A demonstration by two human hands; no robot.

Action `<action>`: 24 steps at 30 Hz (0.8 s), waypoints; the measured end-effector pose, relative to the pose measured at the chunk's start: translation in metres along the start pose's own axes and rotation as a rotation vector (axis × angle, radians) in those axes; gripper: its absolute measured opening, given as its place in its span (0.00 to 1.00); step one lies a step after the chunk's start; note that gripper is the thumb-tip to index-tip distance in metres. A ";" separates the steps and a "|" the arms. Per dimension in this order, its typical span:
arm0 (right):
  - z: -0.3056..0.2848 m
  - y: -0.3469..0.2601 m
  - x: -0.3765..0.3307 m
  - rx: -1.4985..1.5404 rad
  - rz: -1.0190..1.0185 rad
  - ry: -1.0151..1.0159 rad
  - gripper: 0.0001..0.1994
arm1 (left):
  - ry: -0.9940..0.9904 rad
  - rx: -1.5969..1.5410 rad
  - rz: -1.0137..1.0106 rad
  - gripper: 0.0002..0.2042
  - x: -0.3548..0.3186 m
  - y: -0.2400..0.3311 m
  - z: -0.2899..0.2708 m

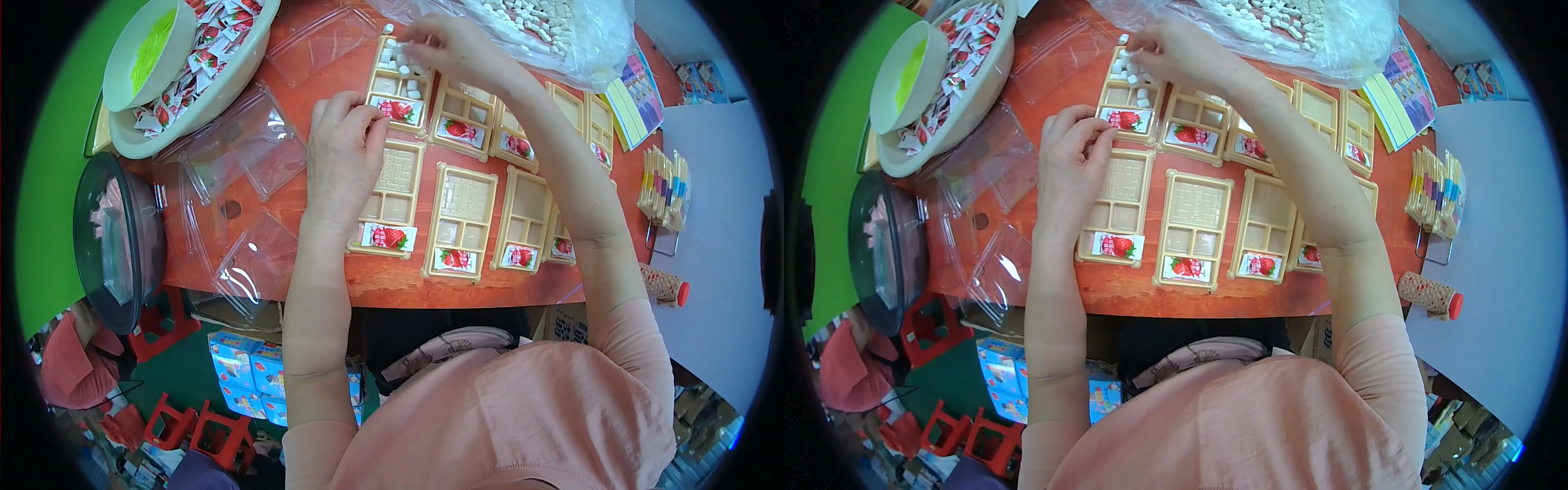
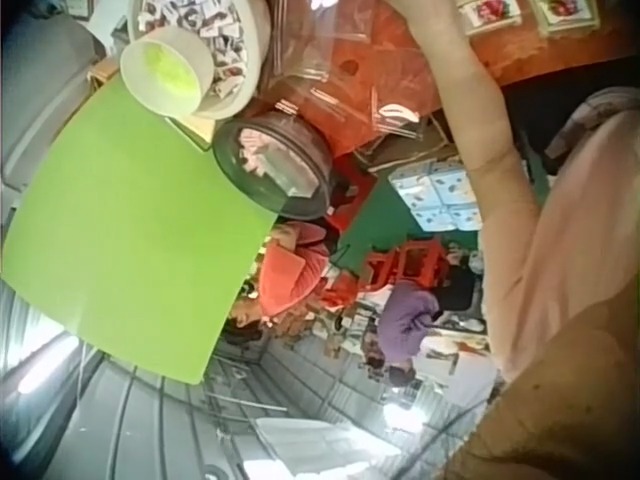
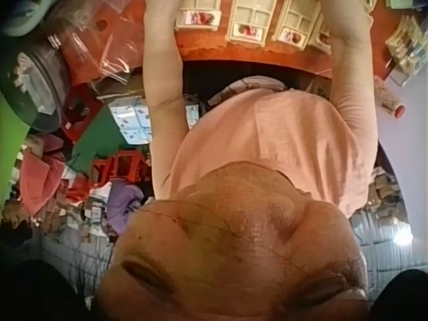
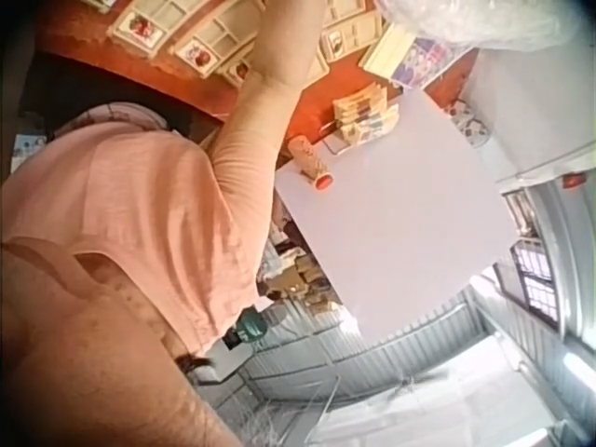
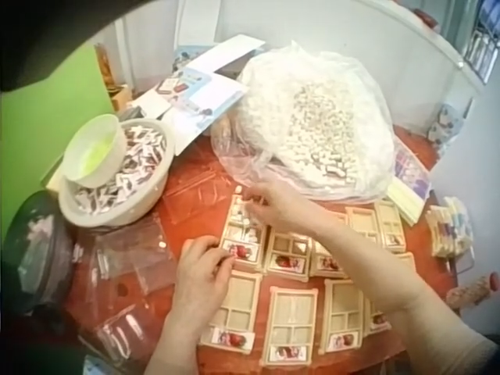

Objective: Apply stickers and pack small white components into plastic trays for toy sets.

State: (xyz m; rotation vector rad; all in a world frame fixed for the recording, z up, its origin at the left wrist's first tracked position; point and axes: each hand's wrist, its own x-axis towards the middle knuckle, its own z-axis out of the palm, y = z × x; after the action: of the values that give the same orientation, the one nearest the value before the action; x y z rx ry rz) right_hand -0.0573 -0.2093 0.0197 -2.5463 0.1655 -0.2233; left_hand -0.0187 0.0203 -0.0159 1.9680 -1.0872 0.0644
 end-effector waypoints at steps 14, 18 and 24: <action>0.007 0.014 0.015 0.007 -0.047 0.121 0.12 | 0.004 -0.025 -0.013 0.06 0.001 0.002 -0.001; 0.026 0.022 0.044 -0.175 -0.196 0.218 0.15 | 0.011 -0.006 -0.004 0.06 -0.001 -0.002 -0.001; -0.002 -0.022 0.046 -0.156 -0.272 0.271 0.10 | 0.009 -0.014 -0.005 0.06 -0.003 -0.007 -0.002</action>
State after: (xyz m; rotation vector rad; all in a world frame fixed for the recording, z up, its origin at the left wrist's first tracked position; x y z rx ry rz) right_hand -0.0117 -0.2002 0.0394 -2.6793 -0.0655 -0.6857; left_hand -0.0148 0.0257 -0.0203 1.9563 -1.0744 0.0629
